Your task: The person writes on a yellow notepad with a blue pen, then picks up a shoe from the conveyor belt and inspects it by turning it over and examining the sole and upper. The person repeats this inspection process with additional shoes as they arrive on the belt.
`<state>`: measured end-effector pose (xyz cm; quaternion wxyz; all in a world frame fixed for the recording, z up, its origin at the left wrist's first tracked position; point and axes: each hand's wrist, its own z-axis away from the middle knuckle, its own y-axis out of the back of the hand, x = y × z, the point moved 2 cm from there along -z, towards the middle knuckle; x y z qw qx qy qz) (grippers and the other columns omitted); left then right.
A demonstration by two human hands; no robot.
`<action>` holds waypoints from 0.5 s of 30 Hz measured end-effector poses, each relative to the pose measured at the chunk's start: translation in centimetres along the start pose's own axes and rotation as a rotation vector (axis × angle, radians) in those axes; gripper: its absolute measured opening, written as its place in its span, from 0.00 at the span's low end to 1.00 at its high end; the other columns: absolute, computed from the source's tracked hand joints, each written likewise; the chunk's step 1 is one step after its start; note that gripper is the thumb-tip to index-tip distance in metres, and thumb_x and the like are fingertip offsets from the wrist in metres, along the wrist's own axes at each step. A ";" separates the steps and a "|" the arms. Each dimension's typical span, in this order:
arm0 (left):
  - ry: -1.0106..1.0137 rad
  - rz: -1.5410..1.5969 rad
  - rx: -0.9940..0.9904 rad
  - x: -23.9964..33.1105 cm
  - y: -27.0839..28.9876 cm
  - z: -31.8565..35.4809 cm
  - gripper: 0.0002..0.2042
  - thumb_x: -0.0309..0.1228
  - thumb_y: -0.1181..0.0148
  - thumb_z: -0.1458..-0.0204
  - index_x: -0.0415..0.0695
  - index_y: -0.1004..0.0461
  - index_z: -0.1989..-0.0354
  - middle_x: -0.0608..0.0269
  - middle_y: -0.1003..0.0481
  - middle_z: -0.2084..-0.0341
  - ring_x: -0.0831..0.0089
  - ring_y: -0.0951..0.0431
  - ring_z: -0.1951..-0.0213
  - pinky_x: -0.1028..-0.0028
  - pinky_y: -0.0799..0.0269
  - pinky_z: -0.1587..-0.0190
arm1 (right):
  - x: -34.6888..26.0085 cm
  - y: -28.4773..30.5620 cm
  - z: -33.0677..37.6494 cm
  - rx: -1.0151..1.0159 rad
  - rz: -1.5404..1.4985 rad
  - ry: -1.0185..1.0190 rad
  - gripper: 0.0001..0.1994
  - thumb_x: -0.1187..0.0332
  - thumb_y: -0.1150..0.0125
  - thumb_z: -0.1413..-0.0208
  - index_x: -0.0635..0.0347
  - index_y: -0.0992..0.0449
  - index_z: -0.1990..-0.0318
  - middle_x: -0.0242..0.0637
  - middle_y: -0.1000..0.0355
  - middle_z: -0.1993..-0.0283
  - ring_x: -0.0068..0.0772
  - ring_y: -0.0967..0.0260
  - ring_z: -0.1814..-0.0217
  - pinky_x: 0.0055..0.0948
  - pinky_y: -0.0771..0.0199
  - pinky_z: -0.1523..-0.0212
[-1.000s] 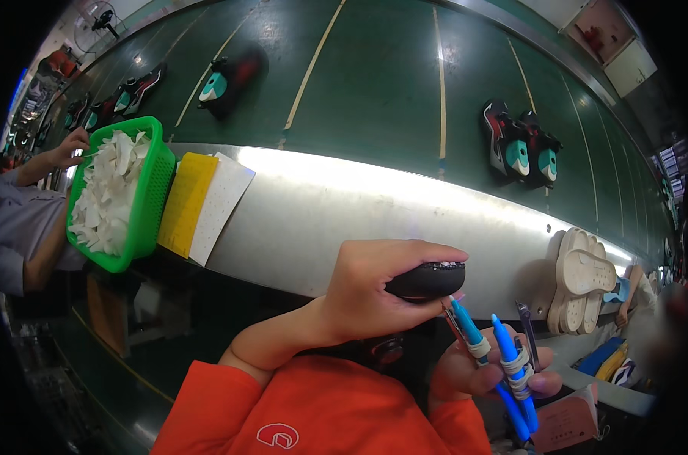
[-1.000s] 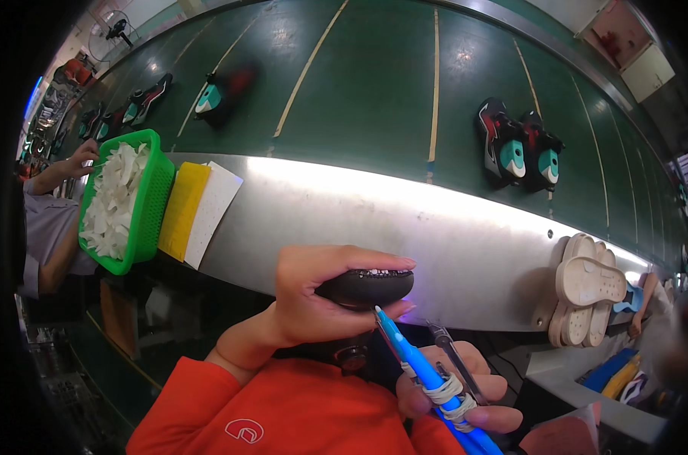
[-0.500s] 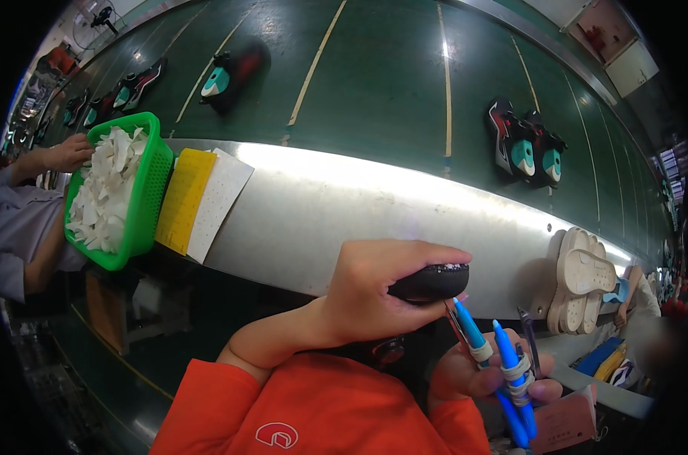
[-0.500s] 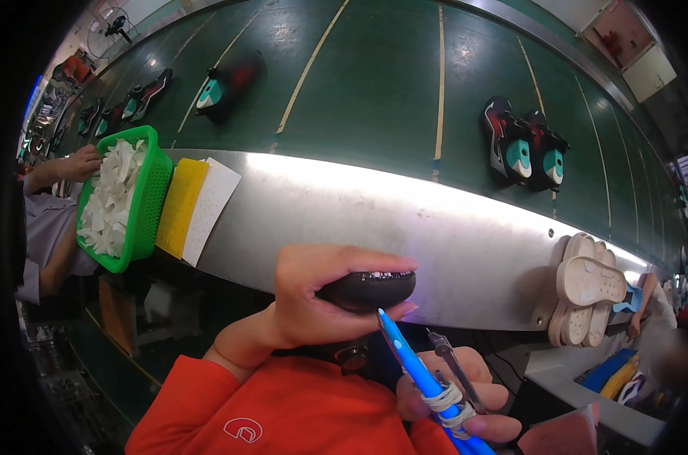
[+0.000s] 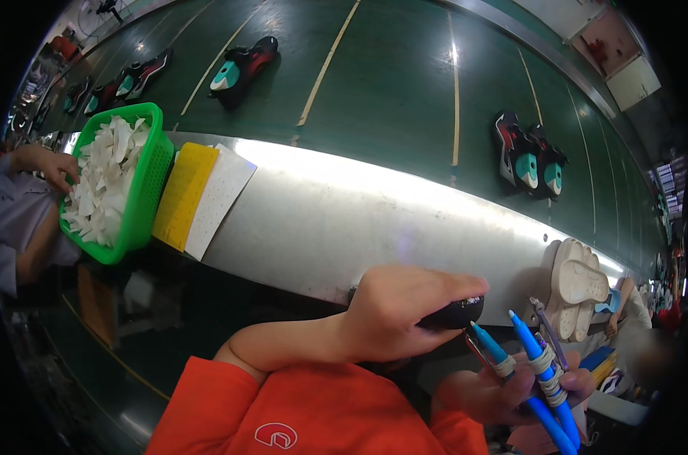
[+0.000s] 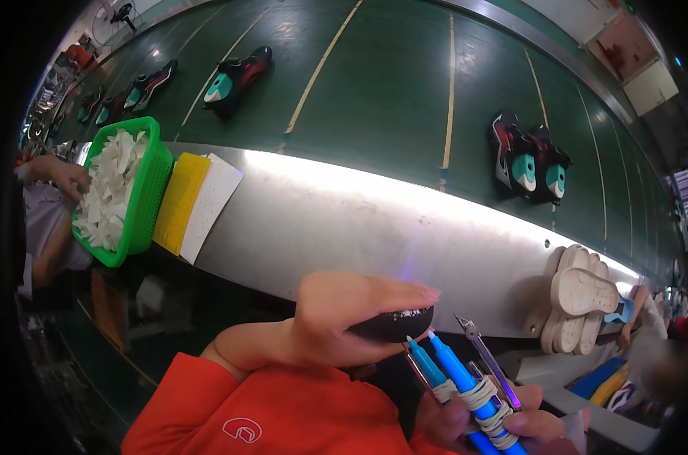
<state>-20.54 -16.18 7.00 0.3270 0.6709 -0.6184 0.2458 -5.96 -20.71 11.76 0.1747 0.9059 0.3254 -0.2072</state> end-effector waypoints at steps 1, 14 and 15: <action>-0.002 -0.002 0.001 0.1 0.0 0.1 0.21 0.22 0.32 0.70 0.40 0.24 0.61 0.56 0.22 0.66 0.63 0.20 0.67 0.75 0.25 0.66 | -0.1 0.7 -0.2 -0.073 0.053 -0.032 0.14 0.67 0.43 0.54 0.64 0.42 0.67 0.40 0.38 0.80 0.26 0.39 0.80 0.22 0.41 0.76; -0.030 -0.082 0.038 0.9 0.3 0.5 0.18 0.23 0.31 0.68 0.41 0.23 0.63 0.58 0.22 0.68 0.65 0.20 0.66 0.75 0.25 0.67 | 0.2 0.1 1.1 0.184 0.042 0.128 0.17 0.65 0.46 0.55 0.64 0.41 0.59 0.43 0.37 0.68 0.22 0.41 0.82 0.17 0.42 0.82; -0.036 -0.083 0.025 0.9 0.3 0.6 0.18 0.23 0.31 0.67 0.41 0.23 0.63 0.58 0.22 0.68 0.65 0.20 0.66 0.76 0.25 0.67 | 0.4 0.2 1.2 0.214 0.038 0.121 0.18 0.65 0.46 0.55 0.64 0.41 0.59 0.42 0.38 0.68 0.22 0.42 0.82 0.16 0.43 0.83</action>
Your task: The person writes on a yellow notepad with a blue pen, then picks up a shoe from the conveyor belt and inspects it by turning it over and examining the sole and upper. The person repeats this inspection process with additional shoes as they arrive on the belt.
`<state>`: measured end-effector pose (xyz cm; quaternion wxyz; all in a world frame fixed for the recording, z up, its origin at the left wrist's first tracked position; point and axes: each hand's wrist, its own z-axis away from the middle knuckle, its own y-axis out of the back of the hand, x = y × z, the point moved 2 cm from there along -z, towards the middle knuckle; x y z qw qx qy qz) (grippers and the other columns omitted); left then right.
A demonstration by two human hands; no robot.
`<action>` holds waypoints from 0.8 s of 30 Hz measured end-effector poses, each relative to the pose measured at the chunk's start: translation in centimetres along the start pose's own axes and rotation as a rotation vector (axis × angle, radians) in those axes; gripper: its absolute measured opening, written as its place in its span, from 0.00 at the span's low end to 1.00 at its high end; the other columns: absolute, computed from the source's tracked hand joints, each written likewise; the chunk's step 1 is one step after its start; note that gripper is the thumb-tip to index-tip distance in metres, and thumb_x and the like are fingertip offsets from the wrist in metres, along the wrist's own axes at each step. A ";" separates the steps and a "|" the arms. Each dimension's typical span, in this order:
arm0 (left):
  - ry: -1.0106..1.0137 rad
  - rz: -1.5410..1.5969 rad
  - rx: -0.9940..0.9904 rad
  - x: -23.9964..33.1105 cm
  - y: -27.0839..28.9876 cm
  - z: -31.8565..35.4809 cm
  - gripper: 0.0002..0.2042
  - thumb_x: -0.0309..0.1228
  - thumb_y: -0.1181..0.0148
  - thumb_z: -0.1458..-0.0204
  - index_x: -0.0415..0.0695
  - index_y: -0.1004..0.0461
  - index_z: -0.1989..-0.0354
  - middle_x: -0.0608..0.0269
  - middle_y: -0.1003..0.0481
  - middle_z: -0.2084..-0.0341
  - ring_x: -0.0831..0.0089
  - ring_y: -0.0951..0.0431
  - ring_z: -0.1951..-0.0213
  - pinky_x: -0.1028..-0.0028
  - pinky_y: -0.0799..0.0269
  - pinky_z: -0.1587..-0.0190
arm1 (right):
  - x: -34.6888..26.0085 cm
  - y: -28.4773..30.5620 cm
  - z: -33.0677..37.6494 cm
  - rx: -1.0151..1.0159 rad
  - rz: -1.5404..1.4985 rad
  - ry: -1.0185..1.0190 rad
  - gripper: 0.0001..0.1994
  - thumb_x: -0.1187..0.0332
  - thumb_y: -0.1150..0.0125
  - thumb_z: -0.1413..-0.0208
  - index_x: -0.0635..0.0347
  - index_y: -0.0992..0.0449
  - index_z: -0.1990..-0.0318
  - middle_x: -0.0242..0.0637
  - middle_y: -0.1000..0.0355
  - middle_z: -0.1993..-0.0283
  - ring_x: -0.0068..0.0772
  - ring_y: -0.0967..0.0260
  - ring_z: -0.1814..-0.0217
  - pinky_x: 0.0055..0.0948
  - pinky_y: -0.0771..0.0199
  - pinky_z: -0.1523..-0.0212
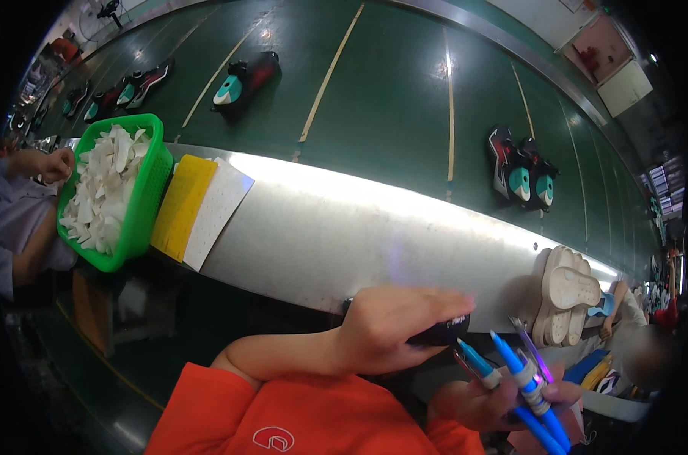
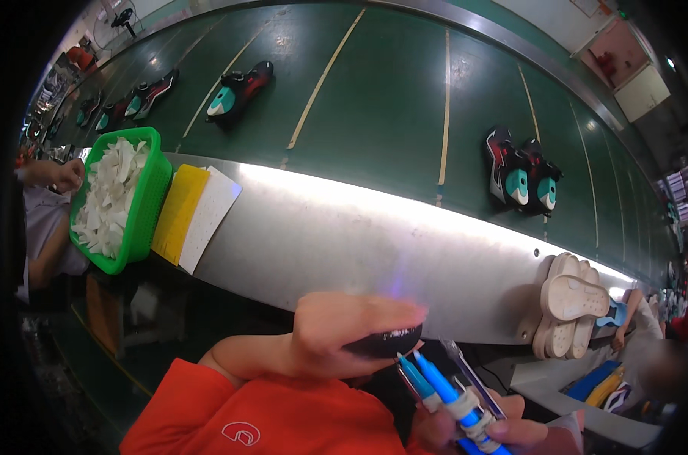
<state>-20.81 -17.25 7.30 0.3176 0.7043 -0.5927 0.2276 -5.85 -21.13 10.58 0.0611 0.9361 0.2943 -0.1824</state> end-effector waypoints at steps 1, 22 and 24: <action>-0.006 -0.002 -0.012 0.0 0.0 0.1 0.17 0.24 0.31 0.66 0.41 0.23 0.63 0.59 0.22 0.68 0.66 0.20 0.66 0.76 0.25 0.67 | 0.2 0.1 0.1 0.024 -0.012 -0.023 0.18 0.65 0.46 0.55 0.64 0.41 0.59 0.42 0.38 0.68 0.21 0.42 0.82 0.16 0.43 0.83; 0.493 -0.297 0.016 -14.4 3.9 -2.2 0.21 0.38 0.27 0.68 0.39 0.26 0.67 0.54 0.34 0.52 0.62 0.34 0.47 0.67 0.37 0.47 | 5.5 1.6 4.8 -0.267 -0.611 -0.907 0.22 0.46 0.54 0.45 0.58 0.44 0.66 0.32 0.44 0.78 0.18 0.43 0.86 0.14 0.42 0.85; 0.562 -0.467 -0.139 -16.2 3.5 -0.8 0.26 0.43 0.28 0.68 0.37 0.27 0.64 0.51 0.39 0.46 0.52 0.47 0.40 0.60 0.46 0.41 | 5.4 1.7 5.2 -0.298 -0.620 -0.978 0.22 0.46 0.54 0.45 0.58 0.44 0.66 0.32 0.45 0.78 0.17 0.43 0.86 0.14 0.41 0.84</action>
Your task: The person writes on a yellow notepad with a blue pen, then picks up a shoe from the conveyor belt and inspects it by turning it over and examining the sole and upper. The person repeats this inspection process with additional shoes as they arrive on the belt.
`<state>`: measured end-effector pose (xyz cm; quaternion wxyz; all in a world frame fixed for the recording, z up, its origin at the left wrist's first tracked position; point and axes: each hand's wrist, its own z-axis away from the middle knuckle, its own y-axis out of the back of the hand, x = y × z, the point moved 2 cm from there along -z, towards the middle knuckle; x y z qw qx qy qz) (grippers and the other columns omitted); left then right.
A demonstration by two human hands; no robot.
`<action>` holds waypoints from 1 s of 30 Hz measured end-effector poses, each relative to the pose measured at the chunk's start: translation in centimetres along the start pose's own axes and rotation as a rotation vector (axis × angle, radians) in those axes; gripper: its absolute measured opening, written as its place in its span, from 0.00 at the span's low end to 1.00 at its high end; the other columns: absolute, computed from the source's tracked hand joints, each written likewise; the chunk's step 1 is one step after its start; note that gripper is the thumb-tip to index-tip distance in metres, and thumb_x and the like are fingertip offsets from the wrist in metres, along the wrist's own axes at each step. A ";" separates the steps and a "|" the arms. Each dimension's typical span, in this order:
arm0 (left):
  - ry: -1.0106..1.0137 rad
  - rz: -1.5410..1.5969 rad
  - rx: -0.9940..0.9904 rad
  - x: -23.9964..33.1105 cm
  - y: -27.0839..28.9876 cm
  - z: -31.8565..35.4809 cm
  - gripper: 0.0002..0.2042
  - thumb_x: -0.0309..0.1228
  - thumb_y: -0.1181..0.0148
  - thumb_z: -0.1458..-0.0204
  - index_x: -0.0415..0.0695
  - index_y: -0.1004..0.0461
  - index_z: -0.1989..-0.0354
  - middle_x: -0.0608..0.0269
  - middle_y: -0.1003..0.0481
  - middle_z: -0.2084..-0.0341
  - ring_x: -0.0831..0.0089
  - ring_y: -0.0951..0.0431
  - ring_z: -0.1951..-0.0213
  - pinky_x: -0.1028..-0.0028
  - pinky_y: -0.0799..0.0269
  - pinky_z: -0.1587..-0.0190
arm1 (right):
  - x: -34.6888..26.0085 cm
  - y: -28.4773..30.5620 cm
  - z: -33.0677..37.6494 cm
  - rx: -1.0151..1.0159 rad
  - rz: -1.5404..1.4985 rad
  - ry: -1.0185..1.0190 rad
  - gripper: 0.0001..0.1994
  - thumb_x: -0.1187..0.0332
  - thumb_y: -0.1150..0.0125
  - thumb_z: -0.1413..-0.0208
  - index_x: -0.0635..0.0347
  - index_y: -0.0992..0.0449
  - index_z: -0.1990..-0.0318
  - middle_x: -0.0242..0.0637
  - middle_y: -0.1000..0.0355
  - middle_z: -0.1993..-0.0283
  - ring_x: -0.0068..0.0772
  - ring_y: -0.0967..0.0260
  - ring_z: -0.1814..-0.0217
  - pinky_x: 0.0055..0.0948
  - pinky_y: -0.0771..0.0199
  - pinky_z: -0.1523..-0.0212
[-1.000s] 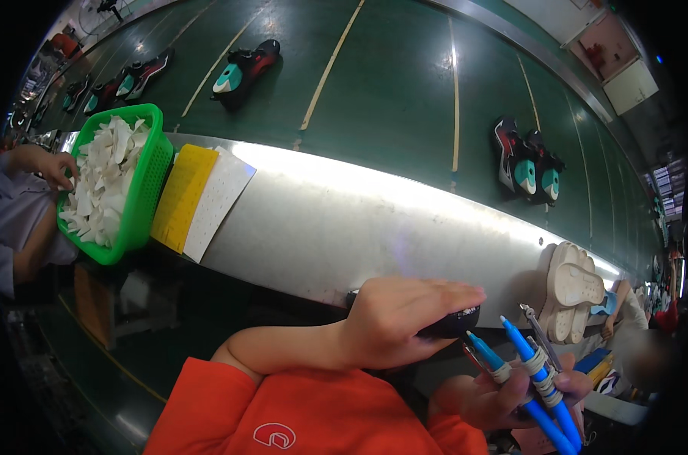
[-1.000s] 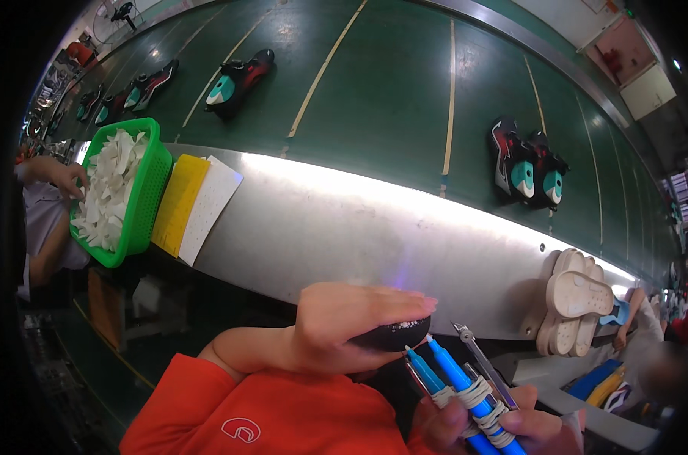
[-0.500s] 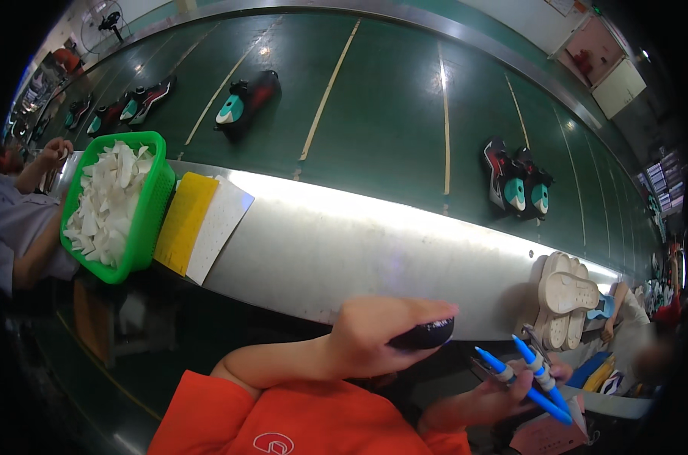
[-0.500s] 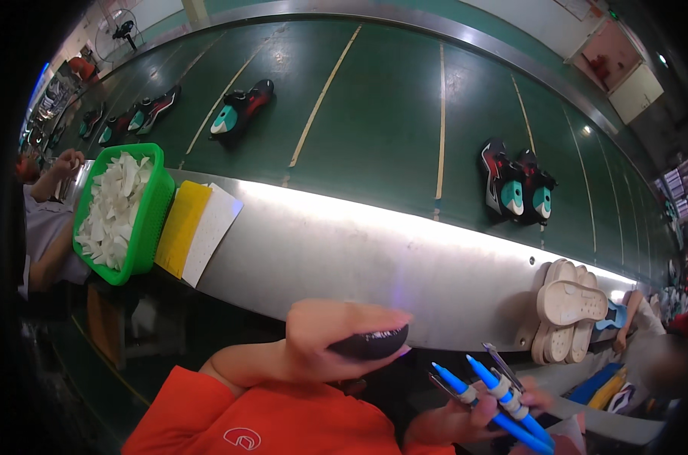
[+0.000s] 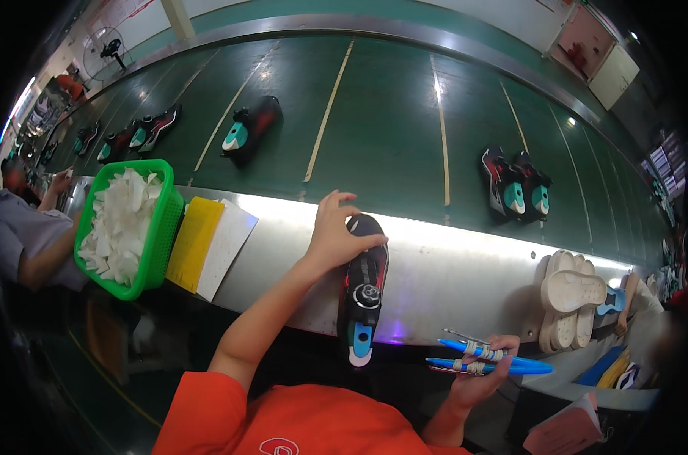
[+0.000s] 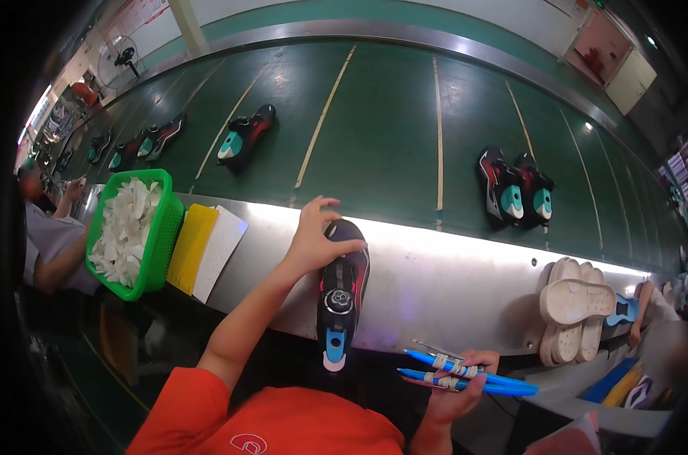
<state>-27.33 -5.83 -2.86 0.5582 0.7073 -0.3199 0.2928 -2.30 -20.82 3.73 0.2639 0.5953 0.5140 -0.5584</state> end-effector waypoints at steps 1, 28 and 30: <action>-0.022 -0.081 -0.019 -0.4 -0.5 0.3 0.26 0.45 0.29 0.67 0.37 0.27 0.63 0.49 0.40 0.46 0.51 0.48 0.40 0.59 0.47 0.41 | 0.3 0.3 0.0 -0.004 0.008 -0.014 0.21 0.47 0.55 0.44 0.58 0.43 0.67 0.32 0.44 0.77 0.18 0.42 0.86 0.15 0.41 0.84; -0.741 0.332 -0.159 10.0 8.8 10.3 0.28 0.32 0.31 0.66 0.47 0.31 0.51 0.52 0.30 0.53 0.54 0.27 0.52 0.66 0.27 0.54 | -2.9 -0.7 -0.4 -0.103 0.049 0.177 0.18 0.53 0.51 0.48 0.60 0.42 0.72 0.33 0.43 0.79 0.19 0.42 0.87 0.15 0.39 0.85; -0.669 0.368 -0.140 10.5 8.8 10.1 0.29 0.32 0.31 0.67 0.46 0.31 0.50 0.54 0.30 0.52 0.55 0.28 0.52 0.67 0.28 0.54 | -5.3 -1.9 0.2 -0.251 -0.052 0.092 0.19 0.54 0.47 0.48 0.60 0.42 0.73 0.33 0.43 0.81 0.18 0.46 0.88 0.16 0.41 0.87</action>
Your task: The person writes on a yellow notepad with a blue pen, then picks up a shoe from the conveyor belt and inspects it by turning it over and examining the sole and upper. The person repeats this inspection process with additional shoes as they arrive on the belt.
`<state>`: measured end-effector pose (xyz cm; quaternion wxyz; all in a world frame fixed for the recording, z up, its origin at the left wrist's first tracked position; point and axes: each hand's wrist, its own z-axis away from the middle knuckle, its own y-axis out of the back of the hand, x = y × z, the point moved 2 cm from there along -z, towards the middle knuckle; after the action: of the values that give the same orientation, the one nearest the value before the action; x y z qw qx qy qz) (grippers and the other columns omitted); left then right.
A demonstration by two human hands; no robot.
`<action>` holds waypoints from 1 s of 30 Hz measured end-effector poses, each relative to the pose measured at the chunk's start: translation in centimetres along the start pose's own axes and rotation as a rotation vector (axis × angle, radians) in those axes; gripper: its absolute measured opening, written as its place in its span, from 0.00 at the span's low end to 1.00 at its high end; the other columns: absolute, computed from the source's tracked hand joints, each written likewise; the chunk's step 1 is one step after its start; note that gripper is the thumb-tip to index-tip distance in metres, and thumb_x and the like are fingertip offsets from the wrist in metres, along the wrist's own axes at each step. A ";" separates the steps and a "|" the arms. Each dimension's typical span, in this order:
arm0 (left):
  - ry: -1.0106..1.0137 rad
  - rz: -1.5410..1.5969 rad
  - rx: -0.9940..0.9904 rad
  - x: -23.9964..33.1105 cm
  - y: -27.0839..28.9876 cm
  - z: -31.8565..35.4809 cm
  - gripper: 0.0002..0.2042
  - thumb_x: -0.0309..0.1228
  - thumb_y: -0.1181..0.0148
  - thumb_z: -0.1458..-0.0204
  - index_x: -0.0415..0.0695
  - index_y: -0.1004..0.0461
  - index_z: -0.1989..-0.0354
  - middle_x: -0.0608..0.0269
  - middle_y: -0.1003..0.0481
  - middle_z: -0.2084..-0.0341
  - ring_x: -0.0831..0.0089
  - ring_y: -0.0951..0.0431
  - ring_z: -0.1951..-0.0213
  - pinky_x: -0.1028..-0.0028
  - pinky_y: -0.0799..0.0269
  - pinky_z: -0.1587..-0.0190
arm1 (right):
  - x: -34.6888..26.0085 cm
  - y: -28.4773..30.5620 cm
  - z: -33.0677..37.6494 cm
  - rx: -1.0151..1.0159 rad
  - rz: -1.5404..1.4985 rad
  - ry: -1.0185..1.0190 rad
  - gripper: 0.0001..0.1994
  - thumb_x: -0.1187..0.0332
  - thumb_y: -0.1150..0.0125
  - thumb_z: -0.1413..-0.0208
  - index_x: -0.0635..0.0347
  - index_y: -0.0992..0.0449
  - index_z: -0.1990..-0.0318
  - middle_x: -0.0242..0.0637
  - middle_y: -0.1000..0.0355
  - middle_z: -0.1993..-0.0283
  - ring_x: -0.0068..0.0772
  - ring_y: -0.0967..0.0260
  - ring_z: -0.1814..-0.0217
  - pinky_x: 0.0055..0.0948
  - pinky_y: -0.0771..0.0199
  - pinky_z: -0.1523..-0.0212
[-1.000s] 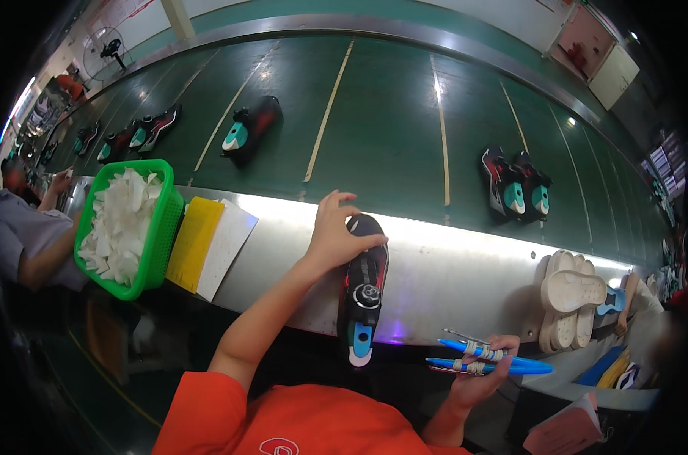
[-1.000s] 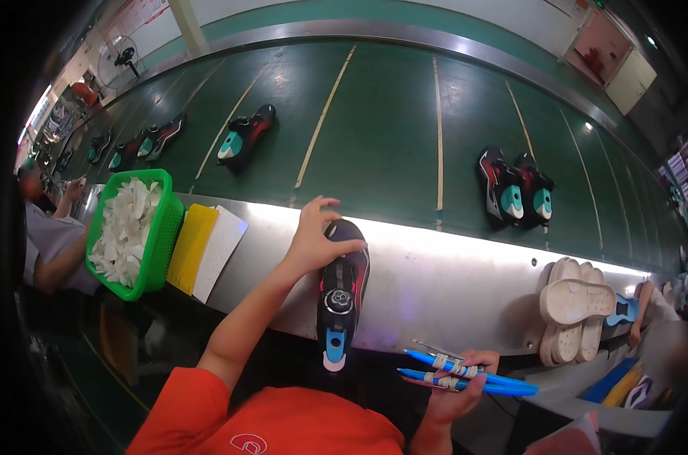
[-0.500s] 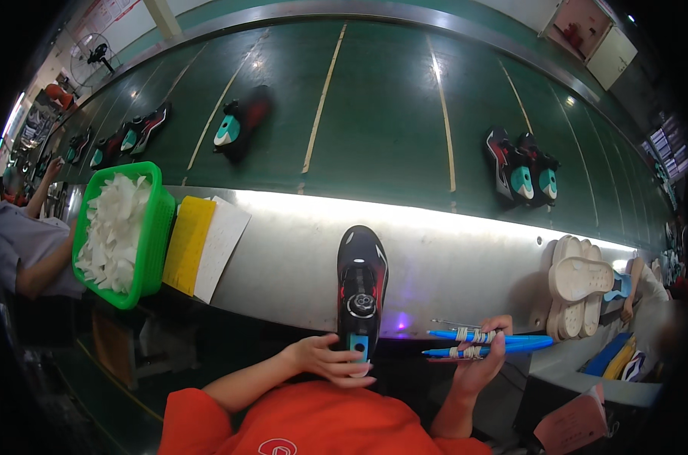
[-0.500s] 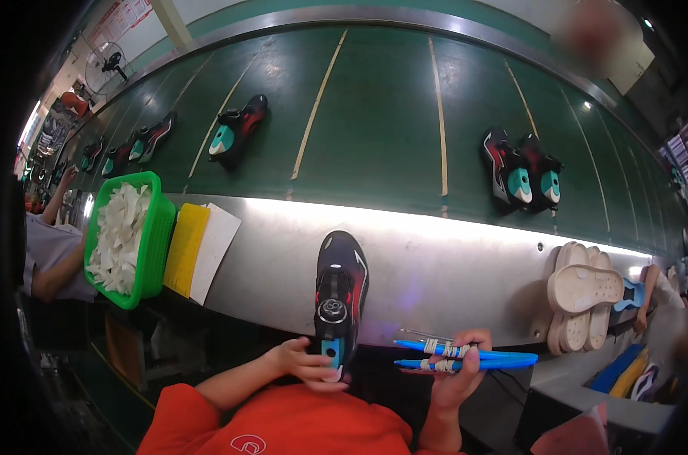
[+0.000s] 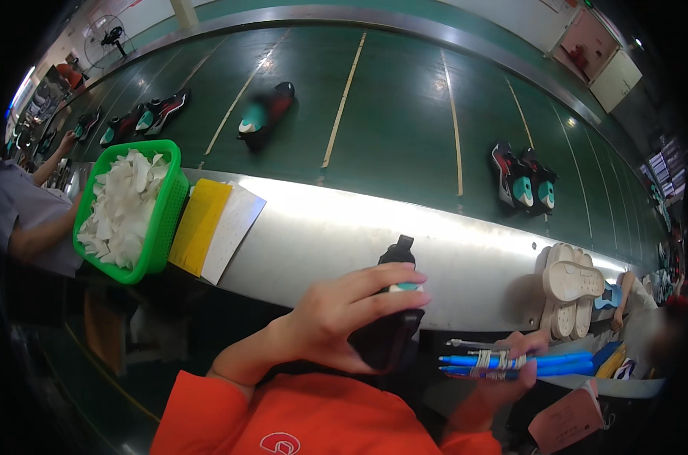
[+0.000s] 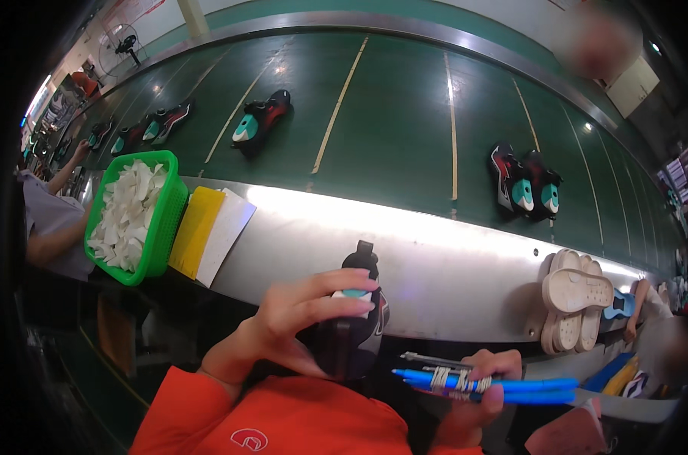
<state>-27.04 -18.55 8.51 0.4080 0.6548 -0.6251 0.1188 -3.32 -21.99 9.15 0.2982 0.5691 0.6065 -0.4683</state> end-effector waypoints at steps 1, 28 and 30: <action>0.006 -0.004 0.022 0.0 -0.1 -0.1 0.30 0.32 0.31 0.68 0.46 0.31 0.50 0.55 0.30 0.52 0.56 0.27 0.52 0.68 0.27 0.54 | -0.6 -0.5 0.0 -0.079 -0.047 0.009 0.18 0.56 0.47 0.47 0.60 0.43 0.73 0.32 0.45 0.82 0.18 0.48 0.89 0.16 0.43 0.89; 0.042 0.005 0.030 0.7 -0.3 -0.7 0.30 0.36 0.28 0.72 0.42 0.28 0.55 0.49 0.28 0.55 0.53 0.26 0.54 0.65 0.28 0.52 | -1.1 -3.3 -0.1 -0.282 0.085 0.285 0.16 0.59 0.48 0.44 0.61 0.42 0.74 0.29 0.45 0.85 0.14 0.48 0.89 0.13 0.40 0.89; 0.040 0.006 0.030 0.6 -0.2 -0.7 0.30 0.36 0.27 0.72 0.42 0.28 0.55 0.49 0.28 0.55 0.53 0.26 0.54 0.65 0.28 0.52 | -1.0 -3.4 0.0 -0.268 0.084 0.291 0.16 0.59 0.48 0.44 0.61 0.42 0.74 0.29 0.45 0.84 0.14 0.48 0.89 0.13 0.40 0.89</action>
<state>-26.46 -18.54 9.29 0.4102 0.6564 -0.6170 0.1422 -6.43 -22.13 10.84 0.2996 0.6108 0.6758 -0.2835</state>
